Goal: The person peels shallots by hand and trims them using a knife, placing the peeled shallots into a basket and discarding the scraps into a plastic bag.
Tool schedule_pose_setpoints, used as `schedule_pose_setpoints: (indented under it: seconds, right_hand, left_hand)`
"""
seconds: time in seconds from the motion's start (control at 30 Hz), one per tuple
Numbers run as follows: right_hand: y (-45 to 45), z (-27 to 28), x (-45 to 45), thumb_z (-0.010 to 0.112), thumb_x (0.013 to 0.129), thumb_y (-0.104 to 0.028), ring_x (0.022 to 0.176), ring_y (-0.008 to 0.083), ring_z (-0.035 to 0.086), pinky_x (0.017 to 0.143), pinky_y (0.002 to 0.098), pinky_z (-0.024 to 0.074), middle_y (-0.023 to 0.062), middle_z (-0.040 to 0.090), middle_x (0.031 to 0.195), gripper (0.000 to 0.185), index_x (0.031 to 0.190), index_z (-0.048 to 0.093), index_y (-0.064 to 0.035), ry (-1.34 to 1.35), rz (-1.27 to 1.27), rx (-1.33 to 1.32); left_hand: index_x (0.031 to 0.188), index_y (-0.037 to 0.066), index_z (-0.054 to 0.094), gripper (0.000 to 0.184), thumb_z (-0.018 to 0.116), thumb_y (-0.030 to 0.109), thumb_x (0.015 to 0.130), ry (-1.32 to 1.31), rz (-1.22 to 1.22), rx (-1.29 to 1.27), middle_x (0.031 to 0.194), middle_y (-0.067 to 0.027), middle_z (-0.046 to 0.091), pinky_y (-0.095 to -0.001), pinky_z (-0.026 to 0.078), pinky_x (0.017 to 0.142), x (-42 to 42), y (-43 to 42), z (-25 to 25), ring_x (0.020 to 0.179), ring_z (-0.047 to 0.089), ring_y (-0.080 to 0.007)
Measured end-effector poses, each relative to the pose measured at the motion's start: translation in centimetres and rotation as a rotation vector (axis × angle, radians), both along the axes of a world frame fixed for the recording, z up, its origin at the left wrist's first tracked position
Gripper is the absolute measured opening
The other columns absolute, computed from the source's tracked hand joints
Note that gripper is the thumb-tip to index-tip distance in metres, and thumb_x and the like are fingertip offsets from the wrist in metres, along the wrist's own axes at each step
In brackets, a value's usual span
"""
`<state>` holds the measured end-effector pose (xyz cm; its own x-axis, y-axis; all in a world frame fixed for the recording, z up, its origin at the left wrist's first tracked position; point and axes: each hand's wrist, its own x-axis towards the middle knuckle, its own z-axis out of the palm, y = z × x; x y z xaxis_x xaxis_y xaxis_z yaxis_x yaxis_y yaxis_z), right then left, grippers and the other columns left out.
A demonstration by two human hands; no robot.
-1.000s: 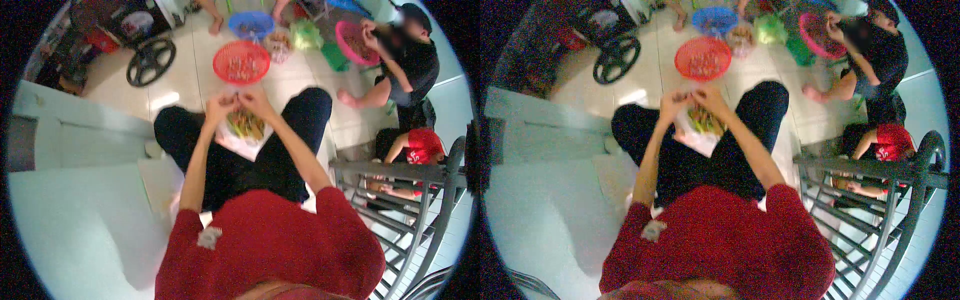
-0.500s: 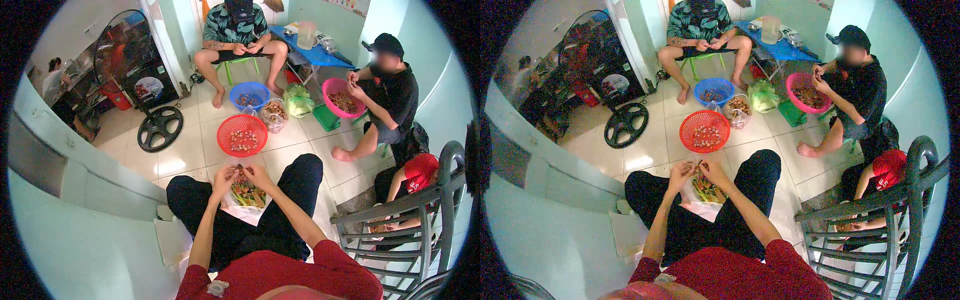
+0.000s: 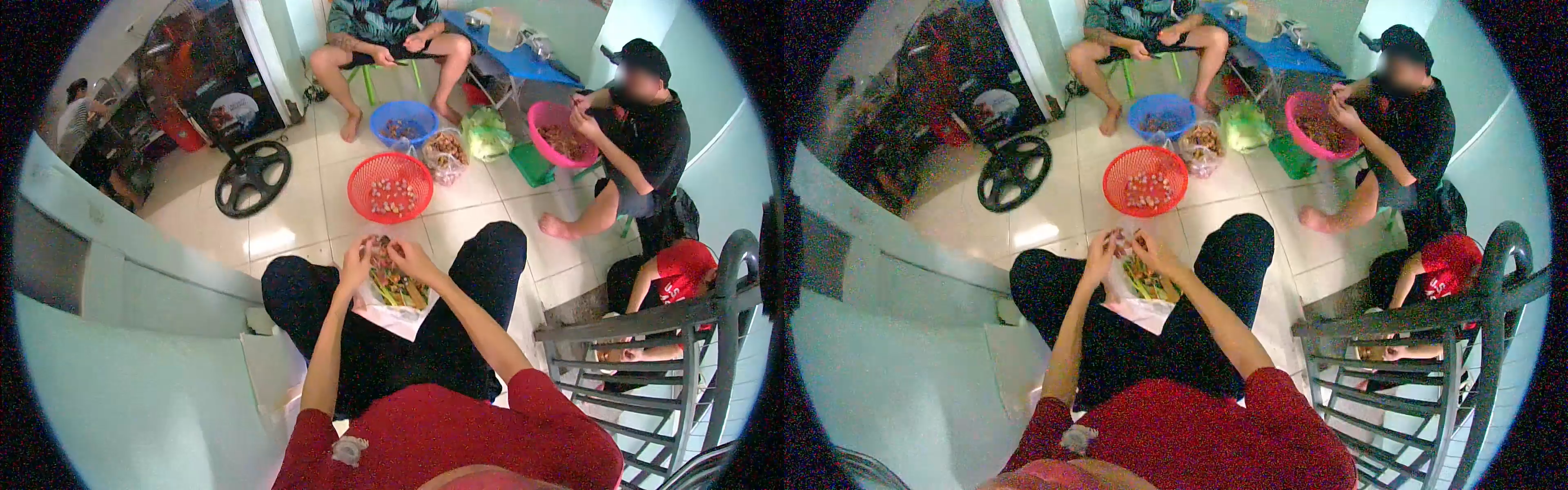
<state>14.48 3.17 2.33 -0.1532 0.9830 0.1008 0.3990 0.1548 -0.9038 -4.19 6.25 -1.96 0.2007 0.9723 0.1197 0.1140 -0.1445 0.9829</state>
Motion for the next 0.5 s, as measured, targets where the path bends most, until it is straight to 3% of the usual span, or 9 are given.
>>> schedule_pose_setpoints:
  seconds: [0.07,0.13,0.2,0.27,0.33,0.4,0.5]
  right_hand:
    - [0.4,0.5,0.5,0.063,0.093,-0.023,0.065,0.0226,0.065,0.063,0.0353,0.0516,0.0152,0.067,0.076,0.026,0.097,0.062,0.0031,-0.135,-0.031,-0.042]
    - [0.0,0.1,0.9,0.067,0.089,-0.024,0.068,0.0203,0.066,0.065,0.0350,0.0522,0.0140,0.069,0.080,0.027,0.097,0.063,0.0023,-0.107,-0.021,0.016]
    - [0.7,-1.7,1.5,0.070,0.088,-0.025,0.071,0.0175,0.066,0.067,0.0336,0.0529,0.0107,0.070,0.083,0.029,0.100,0.065,0.0014,-0.021,0.023,0.074]
    - [1.4,-3.6,1.3,0.069,0.090,-0.024,0.075,0.0152,0.067,0.068,0.0318,0.0532,0.0067,0.069,0.083,0.028,0.105,0.066,-0.0001,0.041,-0.025,0.035]
    - [1.6,-3.0,1.2,0.069,0.091,-0.028,0.078,0.0172,0.070,0.071,0.0334,0.0555,0.0108,0.071,0.091,0.032,0.108,0.065,-0.0007,0.183,-0.062,-0.092]
    - [1.6,-2.0,0.8,0.069,0.092,-0.026,0.078,0.0148,0.070,0.069,0.0320,0.0557,0.0091,0.072,0.091,0.029,0.108,0.066,-0.0021,0.319,-0.049,-0.117]
    - [1.2,-0.9,0.5,0.067,0.094,-0.019,0.078,0.0120,0.068,0.069,0.0271,0.0543,0.0063,0.069,0.094,0.025,0.112,0.065,-0.0013,0.136,-0.016,-0.023]
  left_hand:
    - [0.114,-0.001,0.062,0.029,0.048,0.023,0.104,0.005,-0.039,-0.073,0.098,-0.0128,0.070,-0.0323,0.052,0.062,-0.1,0.2,0.7,0.069,0.068,-0.0188]
    - [0.112,0.000,0.062,0.034,0.043,0.028,0.106,0.168,0.001,0.031,0.090,-0.0139,0.068,-0.0334,0.050,0.060,-0.4,1.2,-1.8,0.067,0.066,-0.0186]
    - [0.112,0.001,0.062,0.036,0.041,0.029,0.106,0.230,-0.001,-0.102,0.082,-0.0145,0.066,-0.0342,0.048,0.061,0.0,0.7,-0.6,0.066,0.064,-0.0180]
    - [0.111,0.002,0.062,0.033,0.042,0.027,0.106,0.214,-0.002,-0.014,0.077,-0.0127,0.064,-0.0329,0.048,0.063,0.1,0.9,-1.2,0.064,0.062,-0.0183]
    - [0.111,0.001,0.061,0.026,0.047,0.022,0.104,0.114,-0.064,0.074,0.078,-0.0107,0.065,-0.0312,0.047,0.061,0.5,0.2,0.9,0.067,0.062,-0.0164]
    - [0.117,0.001,0.056,0.021,0.053,0.014,0.101,0.095,-0.133,-0.004,0.089,-0.0097,0.066,-0.0293,0.049,0.063,0.4,0.0,1.3,0.074,0.064,-0.0149]
    - [0.124,0.002,0.050,0.027,0.057,0.009,0.099,-0.050,-0.131,0.034,0.103,-0.0096,0.064,-0.0294,0.051,0.068,0.8,-0.3,1.6,0.085,0.065,-0.0152]
